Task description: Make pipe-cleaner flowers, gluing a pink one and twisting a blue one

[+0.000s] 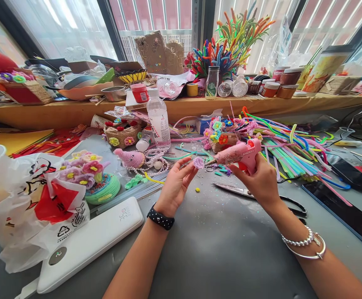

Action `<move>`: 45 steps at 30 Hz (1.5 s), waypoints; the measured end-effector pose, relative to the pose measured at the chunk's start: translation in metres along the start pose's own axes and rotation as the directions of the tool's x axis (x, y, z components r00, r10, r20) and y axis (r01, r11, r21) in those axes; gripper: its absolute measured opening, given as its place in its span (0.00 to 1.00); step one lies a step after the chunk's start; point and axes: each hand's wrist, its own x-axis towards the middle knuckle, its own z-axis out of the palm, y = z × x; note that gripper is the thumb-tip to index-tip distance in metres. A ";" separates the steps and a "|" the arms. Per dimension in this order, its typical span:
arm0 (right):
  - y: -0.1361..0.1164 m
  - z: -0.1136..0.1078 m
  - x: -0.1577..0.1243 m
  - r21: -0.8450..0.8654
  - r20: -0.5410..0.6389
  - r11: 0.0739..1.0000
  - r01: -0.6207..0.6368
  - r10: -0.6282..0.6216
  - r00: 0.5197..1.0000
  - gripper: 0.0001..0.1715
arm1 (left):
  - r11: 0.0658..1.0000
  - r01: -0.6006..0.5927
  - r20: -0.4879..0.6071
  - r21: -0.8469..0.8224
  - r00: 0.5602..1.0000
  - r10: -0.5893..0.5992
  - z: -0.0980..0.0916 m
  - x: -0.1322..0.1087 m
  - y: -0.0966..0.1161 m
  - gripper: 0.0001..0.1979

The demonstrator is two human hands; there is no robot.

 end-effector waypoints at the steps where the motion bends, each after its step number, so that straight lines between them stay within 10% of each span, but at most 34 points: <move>1: 0.000 0.000 0.000 -0.001 -0.001 1.000 -0.001 0.001 1.000 0.22 | 1.000 0.002 -0.001 0.000 1.000 -0.002 0.000 0.000 0.000 0.12; 22: 0.009 0.003 0.000 -0.007 0.021 0.999 0.052 -0.052 0.998 0.16 | 0.999 0.009 0.003 0.031 1.000 -0.009 0.002 -0.001 0.000 0.12; 33: 0.002 -0.002 0.002 0.108 0.124 0.985 -0.135 0.121 0.985 0.20 | 1.000 0.007 0.002 0.028 1.000 -0.007 0.001 0.000 0.000 0.12; 45: 0.005 -0.009 0.012 0.587 0.495 0.661 -0.467 0.163 0.853 0.24 | 0.999 -0.006 -0.010 0.032 1.000 0.006 -0.001 0.000 0.000 0.12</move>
